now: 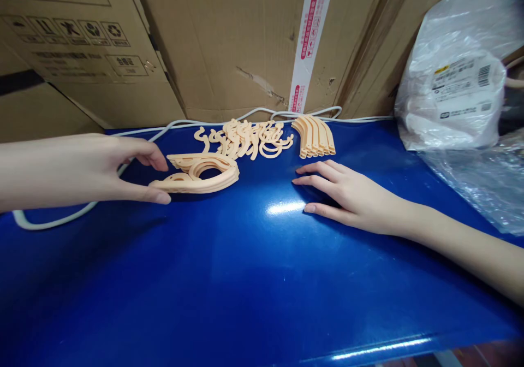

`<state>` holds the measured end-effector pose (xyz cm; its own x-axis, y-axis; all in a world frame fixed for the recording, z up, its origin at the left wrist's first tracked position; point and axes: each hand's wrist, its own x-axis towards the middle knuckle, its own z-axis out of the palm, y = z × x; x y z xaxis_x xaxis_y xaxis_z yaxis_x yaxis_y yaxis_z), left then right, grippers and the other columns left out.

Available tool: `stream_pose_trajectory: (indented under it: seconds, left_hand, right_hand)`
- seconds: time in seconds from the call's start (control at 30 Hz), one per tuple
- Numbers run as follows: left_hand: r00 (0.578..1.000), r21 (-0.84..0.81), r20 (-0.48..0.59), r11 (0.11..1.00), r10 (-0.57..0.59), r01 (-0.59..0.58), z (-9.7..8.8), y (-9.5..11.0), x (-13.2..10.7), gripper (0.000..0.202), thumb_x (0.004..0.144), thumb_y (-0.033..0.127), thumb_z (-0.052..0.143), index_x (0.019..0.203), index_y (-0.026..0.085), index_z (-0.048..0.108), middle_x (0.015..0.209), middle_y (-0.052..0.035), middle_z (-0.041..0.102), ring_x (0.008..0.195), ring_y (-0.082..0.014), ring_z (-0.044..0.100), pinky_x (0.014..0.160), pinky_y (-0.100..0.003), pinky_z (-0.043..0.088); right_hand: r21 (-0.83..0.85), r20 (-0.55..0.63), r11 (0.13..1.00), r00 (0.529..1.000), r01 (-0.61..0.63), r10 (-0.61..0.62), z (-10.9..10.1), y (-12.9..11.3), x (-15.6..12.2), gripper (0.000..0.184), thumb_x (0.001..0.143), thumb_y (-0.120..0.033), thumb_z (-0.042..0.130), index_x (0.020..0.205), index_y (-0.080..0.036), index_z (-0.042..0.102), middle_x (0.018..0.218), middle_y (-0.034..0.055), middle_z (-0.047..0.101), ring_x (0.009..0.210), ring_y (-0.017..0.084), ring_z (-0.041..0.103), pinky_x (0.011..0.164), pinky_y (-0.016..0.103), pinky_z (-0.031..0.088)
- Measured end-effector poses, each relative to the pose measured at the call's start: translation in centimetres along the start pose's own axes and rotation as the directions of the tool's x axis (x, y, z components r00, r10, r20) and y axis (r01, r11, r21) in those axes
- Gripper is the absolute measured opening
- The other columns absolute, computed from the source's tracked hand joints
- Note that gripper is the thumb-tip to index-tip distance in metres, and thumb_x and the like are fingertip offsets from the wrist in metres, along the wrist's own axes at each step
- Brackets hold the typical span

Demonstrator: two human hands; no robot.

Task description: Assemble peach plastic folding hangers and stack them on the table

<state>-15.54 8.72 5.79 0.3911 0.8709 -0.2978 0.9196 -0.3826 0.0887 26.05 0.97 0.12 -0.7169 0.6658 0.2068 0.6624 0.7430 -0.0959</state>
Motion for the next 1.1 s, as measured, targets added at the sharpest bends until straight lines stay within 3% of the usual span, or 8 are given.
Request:
stream_pose_trajectory:
  seconds: [0.03, 0.07, 0.2, 0.43, 0.7, 1.1]
  left_hand:
    - [0.992, 0.072, -0.056, 0.991, -0.111, 0.115, 0.0, 0.8, 0.0, 0.069, 0.051, 0.074, 0.06, 0.103, 0.031, 0.071, 0.099, -0.0007, 0.074, 0.106, -0.0324, 0.062, 0.079, -0.039, 0.043]
    - [0.988, 0.11, -0.05, 0.982, -0.147, 0.151, 0.0, 1.7, -0.1, 0.071, 0.051, 0.075, 0.058, 0.103, 0.028, 0.07, 0.106, -0.0014, 0.073, 0.102, -0.0296, 0.064, 0.079, -0.036, 0.045]
    - [0.995, 0.187, -0.018, 0.977, -0.102, 0.104, -0.1, 3.4, 0.1, 0.06, 0.061, 0.068, 0.052, 0.1, 0.025, 0.067, 0.108, -0.0012, 0.07, 0.099, -0.0254, 0.063, 0.08, -0.029, 0.045]
    - [0.995, 0.254, 0.026, 0.963, -0.097, 0.087, 0.3, 2.4, 0.5, 0.044, 0.071, 0.058, 0.049, 0.094, 0.027, 0.069, 0.1, -0.0013, 0.071, 0.097, -0.0256, 0.065, 0.076, -0.03, 0.044]
    - [0.993, 0.283, 0.021, 0.954, -0.116, 0.105, 0.1, 3.6, 0.7, 0.034, 0.073, 0.051, 0.056, 0.091, 0.026, 0.07, 0.099, 0.0008, 0.072, 0.096, -0.0236, 0.064, 0.078, -0.029, 0.043]
    - [0.997, 0.261, 0.024, 0.963, -0.069, 0.06, 0.1, 2.8, 0.6, 0.036, 0.072, 0.055, 0.055, 0.089, 0.027, 0.07, 0.097, 0.001, 0.071, 0.092, -0.0242, 0.063, 0.074, -0.029, 0.041]
  right_hand:
    - [0.002, -0.002, 1.0, 1.0, -0.001, 0.001, 0.0, 0.0, 0.0, 0.048, 0.098, -0.049, 0.047, 0.132, -0.017, 0.057, 0.135, 0.0164, 0.056, 0.122, 0.03, 0.055, 0.103, 0.049, 0.046]
    - [0.005, -0.004, 1.0, 1.0, -0.002, 0.002, 0.0, 0.0, 0.0, 0.047, 0.098, -0.049, 0.048, 0.132, -0.017, 0.057, 0.135, 0.0164, 0.056, 0.122, 0.03, 0.055, 0.103, 0.049, 0.046]
    - [0.019, -0.019, 1.0, 1.0, -0.001, 0.001, 0.0, -0.1, 0.1, 0.046, 0.097, -0.048, 0.049, 0.132, -0.018, 0.058, 0.134, 0.0164, 0.057, 0.121, 0.03, 0.056, 0.103, 0.05, 0.047]
    - [0.009, -0.01, 1.0, 1.0, -0.001, 0.001, 0.0, -0.1, 0.1, 0.047, 0.098, -0.048, 0.048, 0.132, -0.017, 0.058, 0.134, 0.0165, 0.057, 0.122, 0.029, 0.055, 0.104, 0.049, 0.046]
    - [0.005, -0.002, 1.0, 1.0, 0.002, -0.002, 0.1, 0.1, 0.0, 0.048, 0.098, -0.049, 0.047, 0.133, -0.018, 0.056, 0.135, 0.0162, 0.056, 0.122, 0.03, 0.055, 0.104, 0.05, 0.045]
    - [-0.001, 0.002, 1.0, 1.0, 0.003, -0.003, 0.1, 0.1, -0.1, 0.049, 0.098, -0.049, 0.046, 0.133, -0.016, 0.057, 0.135, 0.0164, 0.056, 0.122, 0.029, 0.055, 0.104, 0.048, 0.045]
